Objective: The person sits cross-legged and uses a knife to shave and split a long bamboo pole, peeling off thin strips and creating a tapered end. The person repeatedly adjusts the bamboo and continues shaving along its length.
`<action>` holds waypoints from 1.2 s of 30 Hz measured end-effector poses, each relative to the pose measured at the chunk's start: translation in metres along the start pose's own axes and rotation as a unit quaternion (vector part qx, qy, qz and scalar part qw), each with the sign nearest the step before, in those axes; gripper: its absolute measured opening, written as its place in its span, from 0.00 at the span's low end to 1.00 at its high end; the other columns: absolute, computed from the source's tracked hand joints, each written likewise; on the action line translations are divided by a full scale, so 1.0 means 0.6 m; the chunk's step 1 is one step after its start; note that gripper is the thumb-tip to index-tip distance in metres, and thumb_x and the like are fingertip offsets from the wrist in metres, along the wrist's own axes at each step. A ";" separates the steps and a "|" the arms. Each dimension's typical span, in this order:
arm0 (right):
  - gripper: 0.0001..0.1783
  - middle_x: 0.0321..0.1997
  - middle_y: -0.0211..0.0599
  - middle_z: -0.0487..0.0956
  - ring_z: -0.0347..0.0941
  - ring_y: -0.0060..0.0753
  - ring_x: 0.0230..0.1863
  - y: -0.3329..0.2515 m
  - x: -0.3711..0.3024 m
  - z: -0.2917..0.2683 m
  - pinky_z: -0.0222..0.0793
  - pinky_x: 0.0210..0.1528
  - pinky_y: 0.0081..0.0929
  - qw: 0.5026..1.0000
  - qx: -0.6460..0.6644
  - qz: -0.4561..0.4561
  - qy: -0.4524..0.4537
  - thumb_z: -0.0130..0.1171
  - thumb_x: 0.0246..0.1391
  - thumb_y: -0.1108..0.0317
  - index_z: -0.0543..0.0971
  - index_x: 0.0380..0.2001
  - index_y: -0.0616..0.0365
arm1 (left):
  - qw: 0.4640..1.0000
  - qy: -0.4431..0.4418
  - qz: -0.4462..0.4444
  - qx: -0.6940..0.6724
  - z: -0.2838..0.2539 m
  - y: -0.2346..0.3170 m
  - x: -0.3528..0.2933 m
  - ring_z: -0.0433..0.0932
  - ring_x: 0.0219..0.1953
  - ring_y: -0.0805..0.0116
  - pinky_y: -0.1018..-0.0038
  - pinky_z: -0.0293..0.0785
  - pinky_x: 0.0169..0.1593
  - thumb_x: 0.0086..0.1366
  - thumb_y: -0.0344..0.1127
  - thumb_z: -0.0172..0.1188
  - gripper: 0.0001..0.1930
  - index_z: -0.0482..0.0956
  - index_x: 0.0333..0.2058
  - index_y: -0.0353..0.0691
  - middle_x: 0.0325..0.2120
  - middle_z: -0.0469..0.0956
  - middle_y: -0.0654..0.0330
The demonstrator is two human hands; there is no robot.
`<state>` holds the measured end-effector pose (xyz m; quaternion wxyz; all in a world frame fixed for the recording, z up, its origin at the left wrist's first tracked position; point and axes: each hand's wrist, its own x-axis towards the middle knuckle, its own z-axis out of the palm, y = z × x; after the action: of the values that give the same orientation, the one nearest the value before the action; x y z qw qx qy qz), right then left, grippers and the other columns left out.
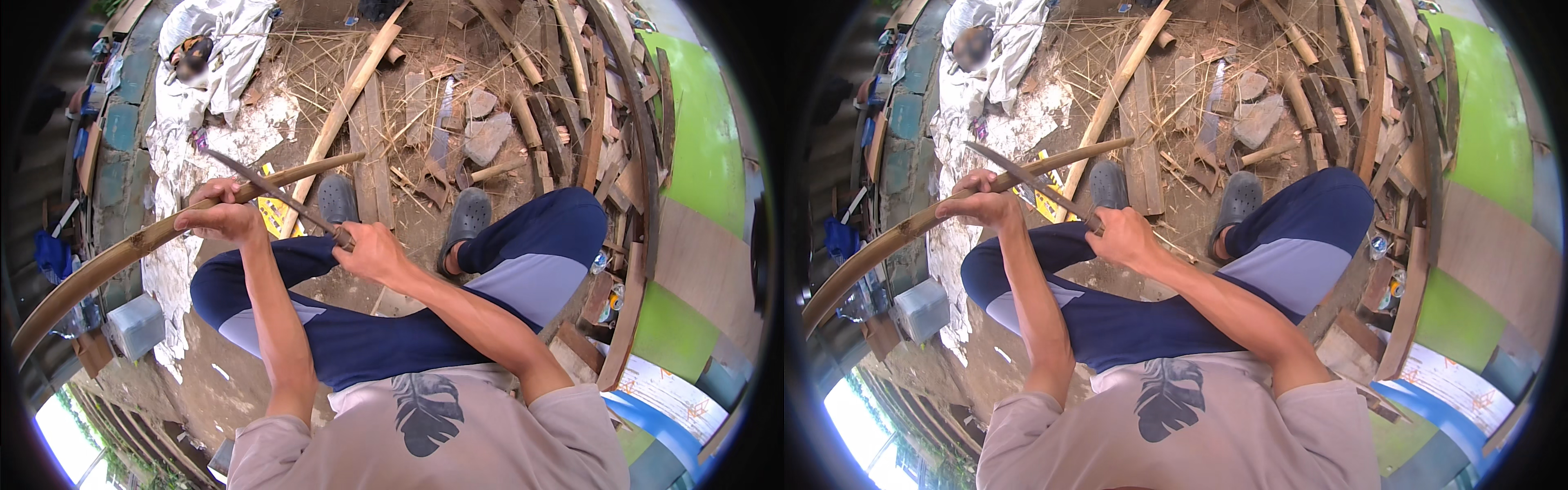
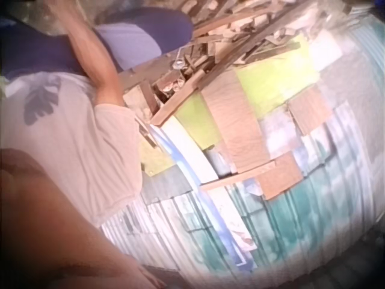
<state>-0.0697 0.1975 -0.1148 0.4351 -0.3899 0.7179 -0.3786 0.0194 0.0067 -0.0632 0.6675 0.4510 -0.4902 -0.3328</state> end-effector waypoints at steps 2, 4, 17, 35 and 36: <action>0.17 0.24 0.61 0.78 0.78 0.64 0.32 0.046 0.026 0.002 0.73 0.39 0.49 0.998 -0.021 0.067 0.000 0.63 0.47 0.57 0.80 0.29 0.63 | 1.000 0.004 -0.016 -0.022 -0.006 -0.001 0.004 0.68 0.17 0.69 0.84 0.65 0.22 0.59 0.81 0.27 0.45 0.65 0.18 0.38 0.15 0.69 0.55; 0.18 0.25 0.60 0.79 0.79 0.62 0.32 0.060 0.040 -0.002 0.74 0.39 0.49 0.995 -0.036 0.092 0.008 0.63 0.47 0.56 0.81 0.29 0.63 | 1.000 0.011 -0.017 -0.010 -0.007 0.002 0.003 0.68 0.16 0.69 0.84 0.65 0.22 0.59 0.81 0.27 0.45 0.64 0.18 0.38 0.15 0.69 0.55; 0.20 0.26 0.59 0.80 0.80 0.58 0.32 0.146 0.087 0.016 0.76 0.42 0.45 0.988 -0.111 0.108 0.004 0.61 0.45 0.57 0.82 0.35 0.63 | 1.000 -0.005 -0.019 -0.016 0.000 -0.002 0.008 0.64 0.17 0.70 0.79 0.64 0.24 0.60 0.81 0.26 0.45 0.66 0.18 0.38 0.14 0.68 0.55; 0.17 0.31 0.60 0.79 0.78 0.58 0.35 0.130 0.090 0.002 0.73 0.42 0.45 0.996 -0.058 0.065 -0.024 0.59 0.44 0.58 0.81 0.33 0.60 | 0.999 0.011 -0.025 -0.020 0.008 -0.009 0.024 0.68 0.17 0.69 0.78 0.66 0.23 0.59 0.81 0.30 0.45 0.66 0.17 0.37 0.13 0.68 0.55; 0.16 0.26 0.57 0.79 0.78 0.55 0.30 0.157 0.092 0.008 0.73 0.37 0.44 0.995 -0.049 0.082 -0.014 0.58 0.45 0.59 0.80 0.31 0.61 | 0.999 0.014 -0.029 -0.024 0.004 -0.014 0.028 0.68 0.17 0.69 0.79 0.66 0.23 0.59 0.81 0.29 0.45 0.66 0.17 0.37 0.13 0.68 0.55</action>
<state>-0.1043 0.1860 -0.2181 0.4549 -0.3561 0.7590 -0.3002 0.0220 -0.0118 -0.0649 0.6749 0.4537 -0.4592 -0.3576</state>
